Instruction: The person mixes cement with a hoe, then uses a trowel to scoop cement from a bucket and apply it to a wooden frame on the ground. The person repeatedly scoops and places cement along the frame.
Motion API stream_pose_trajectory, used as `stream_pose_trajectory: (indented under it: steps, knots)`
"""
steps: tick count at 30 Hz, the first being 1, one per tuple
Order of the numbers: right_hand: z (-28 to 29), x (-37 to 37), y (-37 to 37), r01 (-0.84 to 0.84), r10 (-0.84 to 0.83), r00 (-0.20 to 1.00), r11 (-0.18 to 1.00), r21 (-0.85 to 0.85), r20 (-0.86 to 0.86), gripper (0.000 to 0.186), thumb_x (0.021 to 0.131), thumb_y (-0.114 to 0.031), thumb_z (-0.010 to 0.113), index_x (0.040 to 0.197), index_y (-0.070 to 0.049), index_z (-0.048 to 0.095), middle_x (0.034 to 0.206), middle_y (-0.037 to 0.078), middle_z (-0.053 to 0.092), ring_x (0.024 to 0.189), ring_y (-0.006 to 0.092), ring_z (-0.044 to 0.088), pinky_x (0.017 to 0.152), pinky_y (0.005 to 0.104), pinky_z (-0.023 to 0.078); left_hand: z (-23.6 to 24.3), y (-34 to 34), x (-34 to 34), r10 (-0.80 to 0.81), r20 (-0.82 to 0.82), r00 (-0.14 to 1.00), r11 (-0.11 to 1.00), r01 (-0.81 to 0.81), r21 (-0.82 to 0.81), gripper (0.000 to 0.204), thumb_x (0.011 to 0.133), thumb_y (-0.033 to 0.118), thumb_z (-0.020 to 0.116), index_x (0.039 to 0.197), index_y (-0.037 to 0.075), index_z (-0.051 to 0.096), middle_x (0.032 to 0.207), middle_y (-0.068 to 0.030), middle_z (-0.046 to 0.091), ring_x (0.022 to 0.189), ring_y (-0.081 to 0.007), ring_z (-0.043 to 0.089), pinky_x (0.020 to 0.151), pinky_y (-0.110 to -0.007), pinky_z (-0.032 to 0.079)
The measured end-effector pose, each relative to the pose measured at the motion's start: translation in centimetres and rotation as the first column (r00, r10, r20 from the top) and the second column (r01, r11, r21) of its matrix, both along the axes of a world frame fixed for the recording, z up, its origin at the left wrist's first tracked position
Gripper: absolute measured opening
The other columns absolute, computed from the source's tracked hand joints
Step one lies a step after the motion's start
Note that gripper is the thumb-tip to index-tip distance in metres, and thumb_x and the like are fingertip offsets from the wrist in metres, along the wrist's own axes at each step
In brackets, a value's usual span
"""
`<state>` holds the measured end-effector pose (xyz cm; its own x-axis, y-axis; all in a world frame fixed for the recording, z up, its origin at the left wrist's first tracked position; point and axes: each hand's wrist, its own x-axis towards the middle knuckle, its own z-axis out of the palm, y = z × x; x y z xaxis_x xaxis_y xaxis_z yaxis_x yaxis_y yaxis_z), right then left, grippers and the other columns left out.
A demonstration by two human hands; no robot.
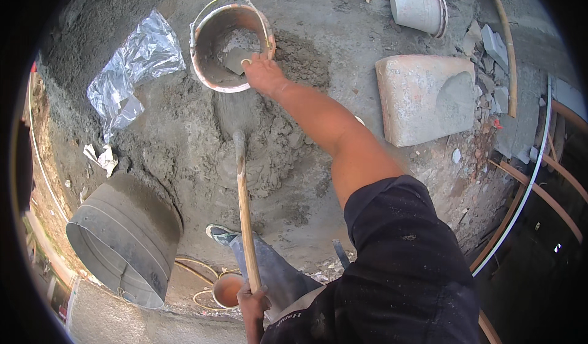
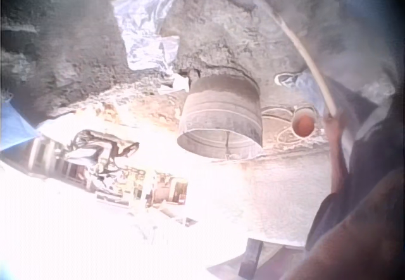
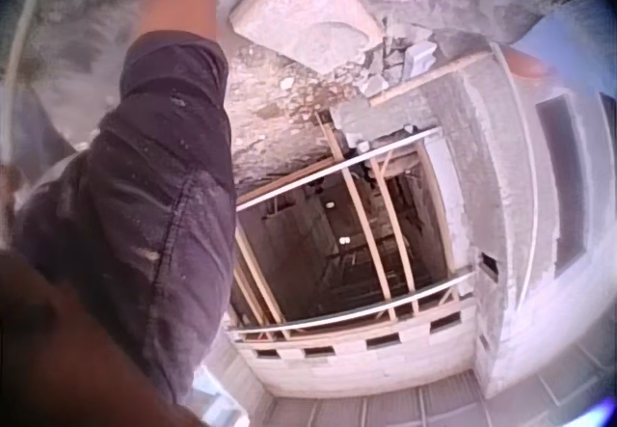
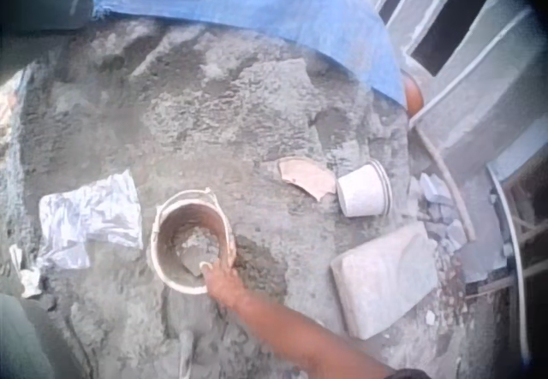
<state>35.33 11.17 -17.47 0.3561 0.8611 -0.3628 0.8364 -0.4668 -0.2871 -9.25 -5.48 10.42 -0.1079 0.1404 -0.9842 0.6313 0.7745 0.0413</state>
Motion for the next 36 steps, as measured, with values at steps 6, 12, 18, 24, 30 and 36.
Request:
stream_pose_trajectory:
  steps: [6,12,18,24,30,36]
  knots:
    - [8.4,0.9,-13.9,0.293,-0.216,0.95,0.866,0.405,-0.226,0.049,0.083,-0.013,0.058,0.129,-0.002,0.045,0.107,0.018,0.049,0.102,0.0343,0.05,0.084,0.042,0.043,-0.3,-0.3,0.1,-0.026,0.025,0.999,0.998,0.025,0.055,0.022,0.077,0.005,0.061,0.097,-0.004,0.06,0.062,-0.0048,0.056,0.041,-0.0122,0.05,0.037,-0.026,0.04]
    - [7.3,5.5,-33.3,0.83,-0.811,0.556,0.53,0.173,-0.181,0.035,0.083,-0.016,0.057,0.11,0.004,0.046,0.104,0.029,0.052,0.099,0.0445,0.053,0.086,0.0478,0.042,-0.5,-0.2,0.2,-0.05,0.006,0.999,0.997,0.05,0.054,0.014,0.076,0.003,0.058,0.089,-0.004,0.058,0.06,-0.0069,0.057,0.041,-0.0144,0.052,0.037,-0.027,0.041]
    - [-0.6,13.2,-45.3,0.97,-0.967,0.152,0.185,0.155,0.206,0.041,0.082,-0.021,0.059,0.107,0.007,0.044,0.094,0.033,0.06,0.091,0.0473,0.06,0.081,0.0486,0.047,0.0,0.0,1.2,-0.078,0.003,0.997,0.992,0.077,0.101,0.013,0.076,0.003,0.057,0.087,-0.004,0.058,0.06,-0.0069,0.056,0.041,-0.0139,0.051,0.038,-0.026,0.041]
    - [-2.8,15.9,-47.4,0.995,-0.981,0.029,0.046,0.09,0.19,0.056,0.08,-0.028,0.061,0.118,0.007,0.042,0.102,0.031,0.061,0.098,0.0456,0.06,0.088,0.0459,0.046,-0.7,-0.3,-0.5,-0.097,0.023,0.995,0.992,0.095,0.082,0.035,0.075,0.006,0.054,0.107,-0.006,0.06,0.061,-0.0073,0.057,0.042,-0.0134,0.051,0.037,-0.025,0.04]
    - [1.1,11.4,-40.3,0.968,-0.862,0.137,0.221,0.118,0.487,0.067,0.083,-0.029,0.061,0.136,0.002,0.033,0.12,0.025,0.053,0.112,0.0398,0.05,0.1,0.0427,0.038,-0.4,-1.0,-0.3,-0.056,0.034,0.998,0.993,0.052,0.109,0.019,0.075,0.005,0.057,0.091,-0.004,0.059,0.06,-0.0067,0.057,0.042,-0.0137,0.051,0.037,-0.026,0.04]
    - [3.2,-6.4,-29.6,0.675,-0.735,0.464,0.655,-0.34,-0.494,0.062,0.087,-0.048,0.058,0.12,0.005,0.054,0.117,0.024,0.059,0.11,0.0351,0.057,0.094,0.0388,0.044,-0.6,-1.3,-1.1,-0.086,0.029,0.996,0.993,0.084,0.08,0.013,0.077,0.009,0.063,0.085,-0.001,0.059,0.06,-0.003,0.055,0.044,-0.0118,0.051,0.04,-0.027,0.042]
